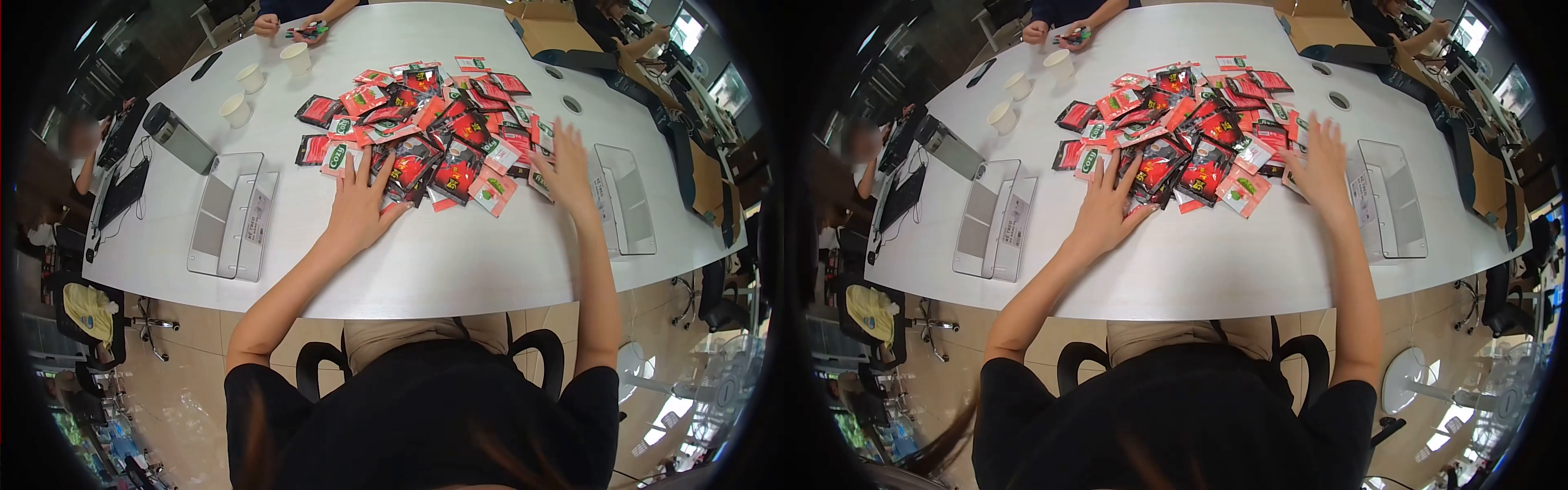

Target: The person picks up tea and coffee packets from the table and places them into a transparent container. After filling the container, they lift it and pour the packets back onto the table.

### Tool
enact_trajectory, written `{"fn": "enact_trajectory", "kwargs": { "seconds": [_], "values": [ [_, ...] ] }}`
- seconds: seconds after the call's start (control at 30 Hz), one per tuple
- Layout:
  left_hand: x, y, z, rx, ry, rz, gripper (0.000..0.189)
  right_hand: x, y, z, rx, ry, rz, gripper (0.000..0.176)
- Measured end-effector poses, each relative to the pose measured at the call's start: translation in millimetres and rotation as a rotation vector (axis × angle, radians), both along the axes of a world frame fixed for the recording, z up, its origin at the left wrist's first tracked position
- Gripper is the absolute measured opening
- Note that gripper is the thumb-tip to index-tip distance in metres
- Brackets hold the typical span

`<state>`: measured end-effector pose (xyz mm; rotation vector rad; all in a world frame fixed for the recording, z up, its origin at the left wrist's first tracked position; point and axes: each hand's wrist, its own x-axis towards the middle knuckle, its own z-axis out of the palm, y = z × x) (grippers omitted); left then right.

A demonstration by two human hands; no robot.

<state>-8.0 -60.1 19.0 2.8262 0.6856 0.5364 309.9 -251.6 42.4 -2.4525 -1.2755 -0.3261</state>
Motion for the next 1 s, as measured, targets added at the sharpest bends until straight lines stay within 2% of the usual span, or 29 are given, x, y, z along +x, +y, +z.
{"fn": "enact_trajectory", "kwargs": {
  "seconds": [0.1,0.2,0.3,0.33,0.43,0.53,0.63,0.67,0.73,0.83,0.93,1.0],
  "values": [
    [-11,-7,22,0.122,0.028,0.051,0.076,-15,-48,13,0.052,-0.117,-0.199,0.079],
    [-32,6,44,-0.113,-0.155,0.097,0.066,-10,-87,2,-0.048,-0.339,-0.466,0.072],
    [-63,29,51,0.244,-0.232,0.335,0.06,-19,-99,26,0.006,0.165,-0.539,0.056],
    [-75,37,50,0.316,-0.23,0.429,0.059,-18,-102,24,0.006,0.129,-0.532,0.05],
    [-107,46,38,0.284,-0.138,0.641,0.051,-17,-107,17,0.028,0.06,-0.504,0.037],
    [-122,37,44,-0.03,0.071,0.827,0.046,-19,-110,17,0.096,0.053,-0.452,0.031],
    [-136,34,29,0.128,-0.019,0.791,0.044,-9,-124,6,0.193,0.053,-0.341,0.03],
    [-140,30,32,0.096,-0.043,0.786,0.043,-6,-130,4,0.221,0.062,-0.331,0.03],
    [-146,19,38,0.032,-0.095,0.771,0.041,13,-151,-8,0.447,0.321,-0.168,0.033],
    [-157,-5,50,-0.032,-0.184,0.74,0.036,-12,-164,19,0.536,0.561,-0.057,0.035],
    [-176,-28,58,-0.024,-0.288,0.564,0.035,-37,-175,42,0.416,0.702,0.069,0.036],
    [-188,-48,71,-0.127,-0.288,0.456,0.034,-57,-176,53,0.319,0.724,0.16,0.032]
  ]
}}
